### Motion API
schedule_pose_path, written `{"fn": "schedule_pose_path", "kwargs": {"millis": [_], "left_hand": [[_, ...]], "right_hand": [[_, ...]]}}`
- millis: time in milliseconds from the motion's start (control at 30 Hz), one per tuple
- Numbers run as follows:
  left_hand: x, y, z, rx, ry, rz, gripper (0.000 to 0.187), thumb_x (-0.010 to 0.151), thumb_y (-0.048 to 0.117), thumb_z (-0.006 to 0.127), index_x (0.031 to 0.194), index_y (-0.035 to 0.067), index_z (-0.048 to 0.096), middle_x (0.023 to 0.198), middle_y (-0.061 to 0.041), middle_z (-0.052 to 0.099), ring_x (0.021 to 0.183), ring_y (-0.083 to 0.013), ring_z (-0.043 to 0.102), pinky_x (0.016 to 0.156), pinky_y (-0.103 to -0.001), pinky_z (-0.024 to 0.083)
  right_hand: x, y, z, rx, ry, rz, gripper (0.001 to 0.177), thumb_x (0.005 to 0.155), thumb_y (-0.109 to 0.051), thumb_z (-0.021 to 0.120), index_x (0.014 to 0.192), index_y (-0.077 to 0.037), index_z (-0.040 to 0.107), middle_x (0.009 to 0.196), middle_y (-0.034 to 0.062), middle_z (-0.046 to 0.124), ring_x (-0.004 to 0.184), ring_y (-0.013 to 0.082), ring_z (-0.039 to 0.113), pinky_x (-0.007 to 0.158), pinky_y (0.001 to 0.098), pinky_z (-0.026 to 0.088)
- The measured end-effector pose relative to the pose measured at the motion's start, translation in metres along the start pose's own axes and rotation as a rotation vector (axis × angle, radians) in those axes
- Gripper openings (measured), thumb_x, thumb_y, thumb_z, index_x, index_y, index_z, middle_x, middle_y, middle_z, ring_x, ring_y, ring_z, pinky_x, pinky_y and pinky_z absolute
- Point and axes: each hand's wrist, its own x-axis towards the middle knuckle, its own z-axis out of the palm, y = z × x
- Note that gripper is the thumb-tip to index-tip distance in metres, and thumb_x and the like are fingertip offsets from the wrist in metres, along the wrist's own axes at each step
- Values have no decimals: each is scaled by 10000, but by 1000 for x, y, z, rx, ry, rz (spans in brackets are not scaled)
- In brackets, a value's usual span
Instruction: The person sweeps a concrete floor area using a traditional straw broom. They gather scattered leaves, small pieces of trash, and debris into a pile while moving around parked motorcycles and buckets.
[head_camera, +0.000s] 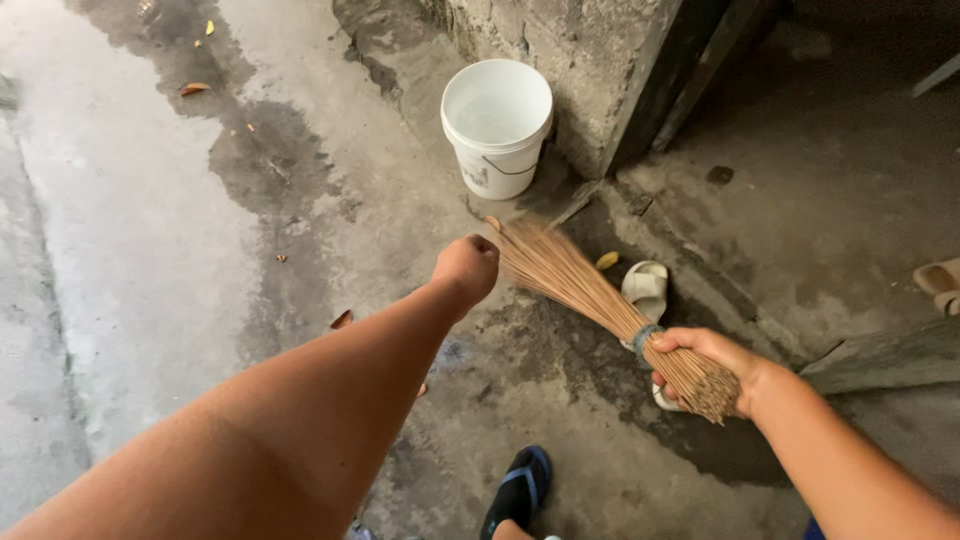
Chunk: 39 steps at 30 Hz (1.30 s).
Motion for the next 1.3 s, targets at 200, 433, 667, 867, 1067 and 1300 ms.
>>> {"fn": "schedule_pose_path", "kwargs": {"millis": [200, 433, 667, 867, 1067, 1300], "left_hand": [[-5, 17, -12, -44, 50, 22, 313, 928, 253, 564, 1170, 145, 731, 1141, -169, 726, 1062, -353, 687, 922, -419, 534], [12, -25, -36, -40, 98, -48, 299, 915, 235, 567, 1112, 137, 771, 1127, -159, 751, 1056, -324, 710, 942, -395, 537], [37, -37, -67, -105, 109, -55, 288, 919, 222, 560, 1099, 128, 764, 1107, -153, 762, 1044, -310, 724, 928, -390, 551], [38, -33, -117, -184, 39, -180, 298, 944, 213, 510, 1131, 136, 728, 1100, -151, 757, 1000, -339, 759, 861, -442, 603], [67, -85, -155, -99, 115, -115, 304, 930, 216, 558, 1140, 115, 753, 1178, -143, 733, 1094, -330, 693, 947, -416, 534], [88, -102, -174, -184, 117, -191, 309, 932, 241, 568, 1148, 127, 757, 1164, -156, 744, 1072, -323, 710, 911, -412, 554]], "right_hand": [[11, -6, 32, -73, 167, -17, 438, 796, -333, 708, 1069, -8, 601, 793, 145, 652, 593, 267, 645, 479, 411, 565], [62, -19, 74, 187, 2, 32, 390, 783, -336, 708, 1005, -54, 556, 756, 124, 601, 586, 246, 605, 497, 359, 535], [14, -45, 68, 223, -83, -78, 441, 786, -341, 689, 1070, -13, 615, 750, 114, 639, 552, 186, 614, 442, 298, 523], [117, -106, 168, 70, 40, -93, 241, 789, -318, 654, 815, -88, 587, 649, 143, 620, 503, 289, 591, 452, 429, 523], [154, -143, 238, 323, -173, 116, 210, 815, -259, 690, 818, -95, 558, 685, 58, 598, 584, 212, 644, 473, 329, 563], [64, -102, 234, 798, -225, -53, 317, 807, -293, 696, 906, -10, 595, 718, 109, 611, 591, 210, 617, 501, 314, 574]]}}
